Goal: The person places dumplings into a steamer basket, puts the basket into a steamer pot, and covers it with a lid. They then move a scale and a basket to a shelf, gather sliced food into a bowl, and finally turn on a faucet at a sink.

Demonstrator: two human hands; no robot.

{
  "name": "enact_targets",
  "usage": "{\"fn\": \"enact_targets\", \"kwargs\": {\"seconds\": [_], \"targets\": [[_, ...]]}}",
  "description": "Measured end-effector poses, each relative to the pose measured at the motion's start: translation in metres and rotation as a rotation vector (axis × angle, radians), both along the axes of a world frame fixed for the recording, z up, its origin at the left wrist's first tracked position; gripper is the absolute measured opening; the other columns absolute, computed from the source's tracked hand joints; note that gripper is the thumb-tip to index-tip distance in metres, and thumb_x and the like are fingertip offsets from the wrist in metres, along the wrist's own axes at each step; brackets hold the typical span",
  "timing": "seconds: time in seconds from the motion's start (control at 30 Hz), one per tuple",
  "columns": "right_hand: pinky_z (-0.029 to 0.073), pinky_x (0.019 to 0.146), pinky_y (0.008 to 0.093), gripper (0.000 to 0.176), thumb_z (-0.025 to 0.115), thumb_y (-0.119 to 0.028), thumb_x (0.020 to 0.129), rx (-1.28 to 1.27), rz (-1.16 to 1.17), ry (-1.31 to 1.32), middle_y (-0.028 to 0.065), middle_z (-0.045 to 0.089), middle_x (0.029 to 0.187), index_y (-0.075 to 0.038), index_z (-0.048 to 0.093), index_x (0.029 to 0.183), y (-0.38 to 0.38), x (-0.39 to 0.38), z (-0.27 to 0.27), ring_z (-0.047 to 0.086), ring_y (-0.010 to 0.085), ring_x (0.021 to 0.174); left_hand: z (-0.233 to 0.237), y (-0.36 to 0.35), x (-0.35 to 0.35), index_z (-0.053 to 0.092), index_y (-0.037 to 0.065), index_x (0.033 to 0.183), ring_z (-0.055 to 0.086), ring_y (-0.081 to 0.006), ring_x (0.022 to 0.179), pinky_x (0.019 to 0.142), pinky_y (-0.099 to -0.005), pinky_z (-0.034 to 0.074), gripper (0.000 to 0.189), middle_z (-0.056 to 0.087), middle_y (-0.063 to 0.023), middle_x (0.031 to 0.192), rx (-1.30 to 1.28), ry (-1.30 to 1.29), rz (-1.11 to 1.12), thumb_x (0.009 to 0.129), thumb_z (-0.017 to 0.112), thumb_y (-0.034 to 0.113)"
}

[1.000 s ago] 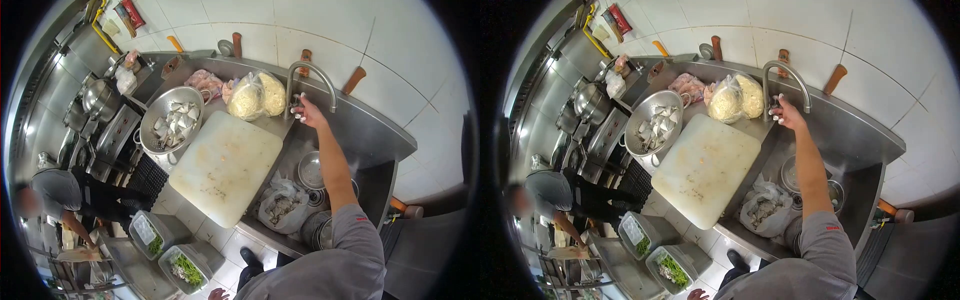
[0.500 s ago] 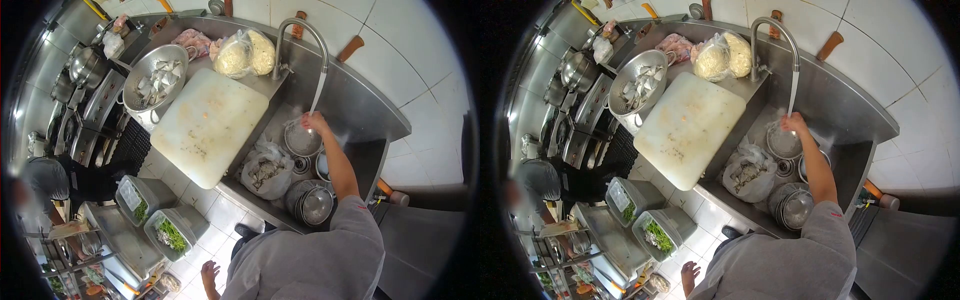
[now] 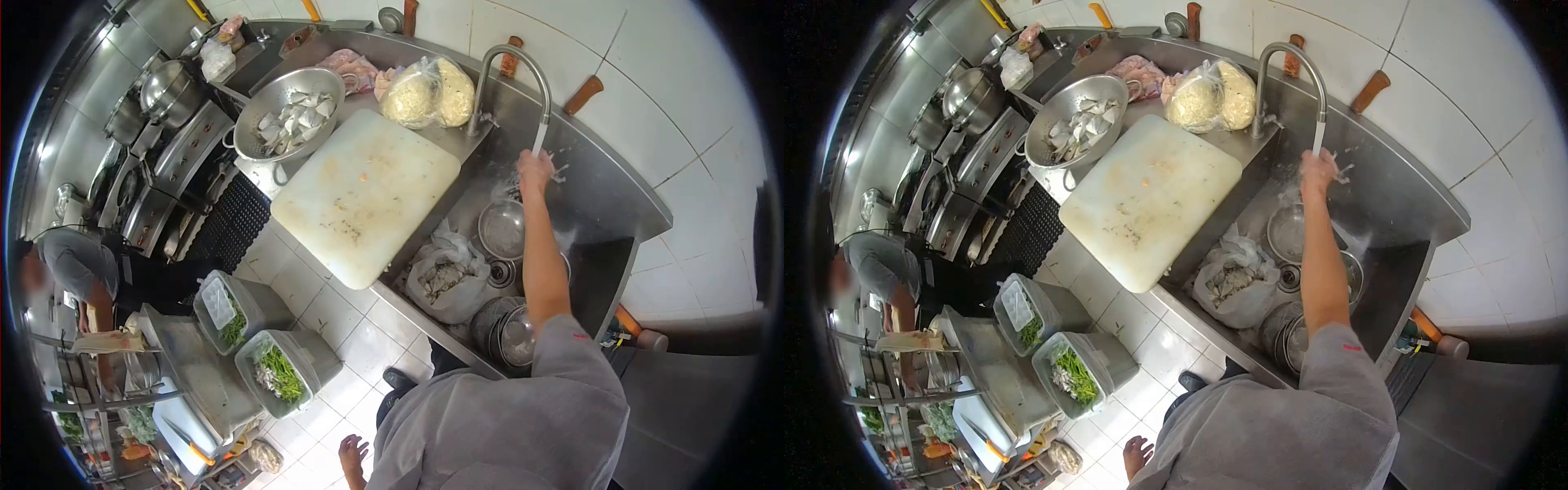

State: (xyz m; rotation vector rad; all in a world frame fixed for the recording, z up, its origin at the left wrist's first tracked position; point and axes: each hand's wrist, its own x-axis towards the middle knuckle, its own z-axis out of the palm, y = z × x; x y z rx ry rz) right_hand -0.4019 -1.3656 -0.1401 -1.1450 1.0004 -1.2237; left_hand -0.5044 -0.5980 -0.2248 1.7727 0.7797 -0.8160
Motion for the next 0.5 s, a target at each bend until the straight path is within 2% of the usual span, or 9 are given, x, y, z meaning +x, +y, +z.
{"fn": "enact_targets", "kwargs": {"seconds": [0.07, 0.1, 0.17, 0.27, 0.3, 0.33, 0.4, 0.47, 0.5], "targets": [[0.042, 0.049, 0.0243, 0.003, 0.059, -0.003, 0.078, -0.030, -0.078, 0.553, 0.0062, 0.056, 0.066, -0.004, 0.057, 0.078, 0.008, 0.004, 0.005, 0.055, 0.0130, 0.055, -0.003, 0.008, -0.011, 0.048, 0.000, 0.116, 0.064, -0.0291, 0.088, 0.065, -0.0338, 0.052, 0.036, 0.059, -0.0166, 0.109, -0.015, 0.009, 0.017, 0.089, 0.056, 0.022], [0.042, 0.049, 0.0243, 0.003, 0.059, -0.003, 0.078, -0.032, -0.073, 0.551, 0.0062, 0.056, 0.066, -0.004, 0.057, 0.078, 0.009, 0.002, 0.009, 0.055, 0.0130, 0.055, -0.002, 0.012, -0.015, 0.048, -0.001, 0.116, 0.064, -0.0297, 0.089, 0.067, -0.0344, 0.053, 0.037, 0.059, -0.0177, 0.109, 0.000, 0.020, 0.022, 0.088, 0.057, 0.022], [0.048, 0.052, 0.0260, 0.012, 0.064, -0.011, 0.078, 0.209, 0.145, 0.330, 0.0080, 0.060, 0.063, 0.000, 0.061, 0.079, 0.001, -0.005, 0.014, 0.061, 0.0155, 0.056, -0.001, 0.016, -0.020, 0.047, -0.004, 0.117, 0.063, -0.0314, 0.091, 0.074, -0.0379, 0.054, 0.040, 0.059, -0.0200, 0.109, 0.033, 0.028, 0.053, 0.087, 0.058, 0.021], [0.053, 0.057, 0.0276, 0.025, 0.066, -0.021, 0.081, 0.018, 0.267, 0.095, 0.0113, 0.064, 0.064, 0.004, 0.065, 0.083, -0.003, -0.020, -0.012, 0.066, 0.0181, 0.062, -0.002, 0.021, -0.033, 0.049, 0.001, 0.115, 0.066, -0.0258, 0.081, 0.064, -0.0319, 0.052, 0.032, 0.061, -0.0134, 0.102, 0.015, 0.007, 0.159, 0.090, 0.055, 0.021], [0.054, 0.058, 0.0273, 0.027, 0.064, -0.022, 0.083, -0.075, 0.169, 0.514, 0.0143, 0.067, 0.069, 0.005, 0.067, 0.086, -0.033, -0.030, -0.057, 0.068, 0.0197, 0.066, 0.004, 0.016, -0.033, 0.049, 0.002, 0.116, 0.065, -0.0254, 0.081, 0.065, -0.0326, 0.052, 0.032, 0.061, -0.0131, 0.102, 0.021, 0.000, 0.102, 0.090, 0.054, 0.021], [0.054, 0.058, 0.0273, 0.027, 0.064, -0.022, 0.083, -0.080, 0.168, 0.512, 0.0143, 0.067, 0.069, 0.005, 0.067, 0.086, -0.026, -0.032, -0.048, 0.068, 0.0197, 0.066, 0.009, 0.010, -0.032, 0.049, 0.002, 0.116, 0.065, -0.0254, 0.081, 0.065, -0.0326, 0.052, 0.032, 0.061, -0.0131, 0.102, 0.015, -0.001, 0.103, 0.090, 0.054, 0.021], [0.055, 0.060, 0.0301, 0.026, 0.064, -0.010, 0.082, 0.159, 0.195, 0.636, 0.0127, 0.067, 0.073, 0.009, 0.061, 0.100, 0.000, -0.031, -0.017, 0.066, 0.0211, 0.063, 0.015, 0.000, -0.027, 0.049, 0.001, 0.116, 0.065, -0.0251, 0.082, 0.066, -0.0328, 0.052, 0.033, 0.061, -0.0131, 0.102, 0.081, 0.053, 0.000, 0.091, 0.054, 0.022], [0.055, 0.061, 0.0310, 0.030, 0.064, -0.010, 0.082, 0.135, 0.200, 0.732, 0.0143, 0.067, 0.079, 0.010, 0.059, 0.104, -0.002, -0.015, -0.004, 0.067, 0.0228, 0.066, 0.003, 0.004, -0.025, 0.050, 0.001, 0.115, 0.065, -0.0253, 0.081, 0.063, -0.0326, 0.052, 0.032, 0.061, -0.0132, 0.101, 0.079, 0.059, 0.018, 0.091, 0.054, 0.021], [0.056, 0.063, 0.0320, 0.034, 0.063, -0.011, 0.082, 0.118, 0.199, 0.831, 0.0158, 0.067, 0.086, 0.010, 0.057, 0.108, -0.006, -0.007, -0.001, 0.067, 0.0244, 0.068, -0.011, 0.015, -0.027, 0.051, 0.001, 0.113, 0.065, -0.0255, 0.080, 0.062, -0.0323, 0.052, 0.030, 0.061, -0.0131, 0.099, 0.095, -0.080, -0.205, 0.091, 0.055, 0.020]]}}
